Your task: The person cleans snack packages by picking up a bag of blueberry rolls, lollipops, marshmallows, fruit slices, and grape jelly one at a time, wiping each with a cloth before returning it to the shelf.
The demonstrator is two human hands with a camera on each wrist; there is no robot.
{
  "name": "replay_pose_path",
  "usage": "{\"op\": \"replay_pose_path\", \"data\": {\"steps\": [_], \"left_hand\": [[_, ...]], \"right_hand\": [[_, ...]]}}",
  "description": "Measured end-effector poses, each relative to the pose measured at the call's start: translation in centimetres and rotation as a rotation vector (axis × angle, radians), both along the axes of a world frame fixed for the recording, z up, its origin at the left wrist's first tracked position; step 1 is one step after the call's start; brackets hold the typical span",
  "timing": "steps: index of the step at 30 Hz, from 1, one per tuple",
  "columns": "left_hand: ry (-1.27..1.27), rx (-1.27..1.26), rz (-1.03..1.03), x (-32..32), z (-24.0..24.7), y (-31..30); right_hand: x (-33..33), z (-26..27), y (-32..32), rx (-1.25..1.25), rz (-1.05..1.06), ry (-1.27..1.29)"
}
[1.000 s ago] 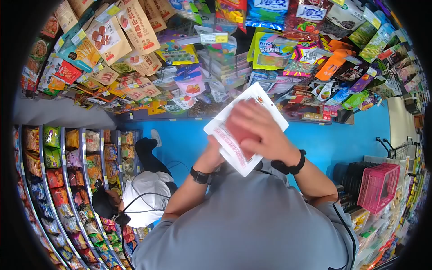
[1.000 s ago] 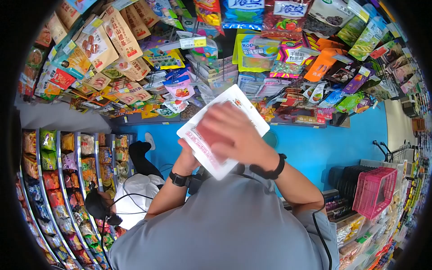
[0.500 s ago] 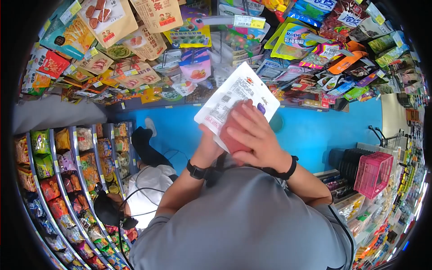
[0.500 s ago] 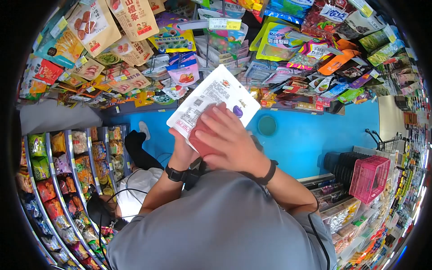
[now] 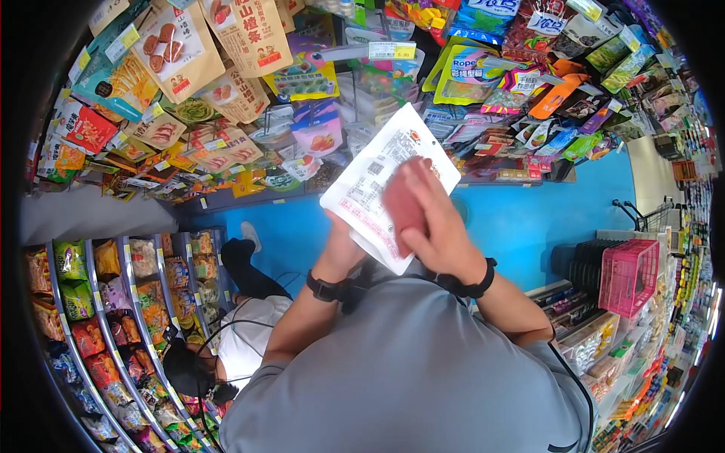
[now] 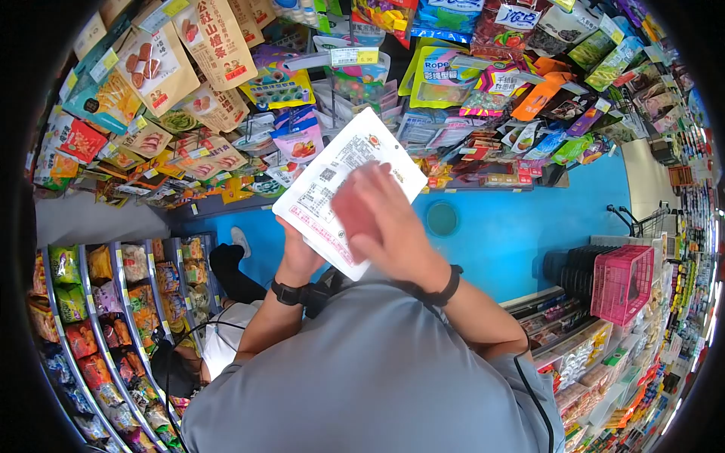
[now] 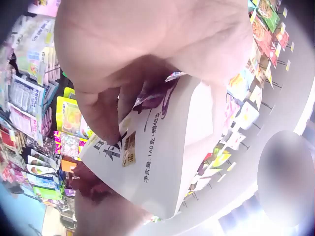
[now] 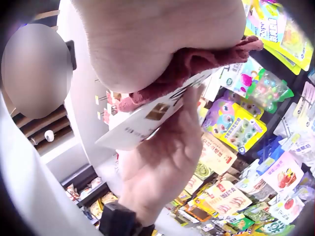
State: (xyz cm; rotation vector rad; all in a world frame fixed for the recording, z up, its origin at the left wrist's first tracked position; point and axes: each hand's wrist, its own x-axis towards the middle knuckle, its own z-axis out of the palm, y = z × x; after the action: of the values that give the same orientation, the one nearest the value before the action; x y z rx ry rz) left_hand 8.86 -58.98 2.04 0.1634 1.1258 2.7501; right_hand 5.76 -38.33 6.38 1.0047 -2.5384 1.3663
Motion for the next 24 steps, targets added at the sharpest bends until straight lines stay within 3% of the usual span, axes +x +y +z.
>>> {"op": "replay_pose_path", "data": {"steps": [4,8,11,14,17,18,20,24], "left_hand": [[-0.063,-0.029,-0.115,-0.1,-1.2,-0.3],[-0.081,0.085,-0.238,0.2,-3.5,-1.2],[-0.15,-0.041,-0.22,0.7,-3.4,-1.3],[-0.206,-0.22,-0.254,1.1,-3.6,-1.5],[-0.074,-0.302,-0.222,1.3,-4.3,-1.4],[-0.022,-0.457,-0.178,1.2,-2.6,-1.3],[-0.038,-0.435,-0.214,1.4,-3.1,-1.7],[-0.193,-0.241,-0.27,2.6,-4.9,-3.2]], "right_hand": [[0.3,0.1,-0.3,0.166,0.185,0.279],[-1.5,1.6,0.2,0.172,-0.101,0.279],[-2.2,0.7,0.7,0.139,-0.166,0.038],[-1.9,0.5,-0.3,0.08,0.025,0.087],[0.0,1.3,-1.8,0.064,0.165,0.111],[0.1,1.6,-2.0,0.047,0.205,0.099],[-0.6,1.4,-2.0,0.044,0.262,0.098],[-4.0,-1.3,-0.7,0.004,0.118,0.051]]}}
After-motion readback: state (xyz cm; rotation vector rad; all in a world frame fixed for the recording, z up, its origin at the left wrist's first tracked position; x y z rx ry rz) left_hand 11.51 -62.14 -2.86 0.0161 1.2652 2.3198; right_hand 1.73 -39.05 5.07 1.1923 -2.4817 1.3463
